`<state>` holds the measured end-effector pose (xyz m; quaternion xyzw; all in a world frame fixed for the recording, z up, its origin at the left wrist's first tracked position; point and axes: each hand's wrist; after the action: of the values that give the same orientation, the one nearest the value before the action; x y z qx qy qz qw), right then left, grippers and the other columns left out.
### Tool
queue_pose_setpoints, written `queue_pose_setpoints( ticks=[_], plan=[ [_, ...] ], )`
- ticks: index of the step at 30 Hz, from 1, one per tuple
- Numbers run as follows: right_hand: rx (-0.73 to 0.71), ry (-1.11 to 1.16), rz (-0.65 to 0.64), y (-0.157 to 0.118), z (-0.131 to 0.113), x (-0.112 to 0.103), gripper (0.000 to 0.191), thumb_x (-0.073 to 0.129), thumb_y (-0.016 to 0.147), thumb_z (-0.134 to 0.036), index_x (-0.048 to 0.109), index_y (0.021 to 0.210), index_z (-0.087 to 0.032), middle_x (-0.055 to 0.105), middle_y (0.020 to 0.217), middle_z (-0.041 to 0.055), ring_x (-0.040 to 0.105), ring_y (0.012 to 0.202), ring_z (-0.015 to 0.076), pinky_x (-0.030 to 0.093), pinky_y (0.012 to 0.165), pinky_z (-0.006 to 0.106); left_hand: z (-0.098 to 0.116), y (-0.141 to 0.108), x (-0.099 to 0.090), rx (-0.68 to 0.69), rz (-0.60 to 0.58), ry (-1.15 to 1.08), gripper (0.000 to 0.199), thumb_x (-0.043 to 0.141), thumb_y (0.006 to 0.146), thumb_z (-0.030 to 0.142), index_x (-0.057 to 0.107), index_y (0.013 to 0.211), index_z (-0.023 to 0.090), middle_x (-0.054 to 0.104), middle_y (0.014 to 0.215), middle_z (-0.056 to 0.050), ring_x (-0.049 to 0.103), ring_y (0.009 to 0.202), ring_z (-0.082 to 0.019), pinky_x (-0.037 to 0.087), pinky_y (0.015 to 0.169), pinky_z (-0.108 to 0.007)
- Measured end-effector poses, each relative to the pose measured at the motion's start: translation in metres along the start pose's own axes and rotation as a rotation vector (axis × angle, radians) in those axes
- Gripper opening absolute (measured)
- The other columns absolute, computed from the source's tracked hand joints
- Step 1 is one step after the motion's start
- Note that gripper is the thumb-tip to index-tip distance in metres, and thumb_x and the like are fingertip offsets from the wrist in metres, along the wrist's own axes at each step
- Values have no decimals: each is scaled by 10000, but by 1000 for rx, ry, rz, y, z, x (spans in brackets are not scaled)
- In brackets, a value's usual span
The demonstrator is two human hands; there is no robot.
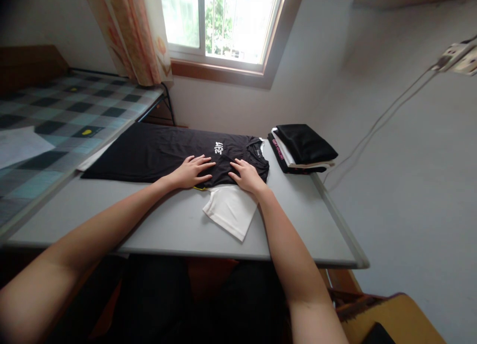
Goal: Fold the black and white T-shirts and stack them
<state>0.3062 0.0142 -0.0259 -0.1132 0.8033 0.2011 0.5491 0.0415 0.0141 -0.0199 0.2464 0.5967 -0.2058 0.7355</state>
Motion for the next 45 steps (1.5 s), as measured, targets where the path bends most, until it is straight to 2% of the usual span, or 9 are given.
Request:
queue_pose_setpoints(
  ticks=[13,26,45],
  plan=[
    [2,-6,-16,0,-3,-2,492,589,942,-357,591,1396,-166,479,1513,143,426,1413,297,339,1178,465,2,-1,-3,-6,-9,-5,579,418,989,546,425,1506,288,386,1583,-82,288,1482,-283,171,1196,-518],
    [2,21,5,1,2,1,483,606,933,-371,607,1383,-195,494,1505,119,427,1412,300,337,1182,472,1,0,-2,-6,-2,3,581,417,990,544,428,1507,278,387,1582,-84,286,1482,-290,176,1192,-516],
    [-4,9,4,0,-1,-1,480,601,935,-353,604,1385,-186,489,1505,134,443,1401,304,354,1169,481,0,0,0,-2,3,8,573,420,991,541,432,1502,281,387,1582,-82,291,1478,-292,179,1191,-529]
  ],
)
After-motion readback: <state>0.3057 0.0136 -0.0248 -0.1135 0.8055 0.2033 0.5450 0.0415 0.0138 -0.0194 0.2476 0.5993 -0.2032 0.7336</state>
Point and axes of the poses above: each hand's wrist, its own y-axis towards the middle knuckle, its own x-axis out of the palm, z = x × y
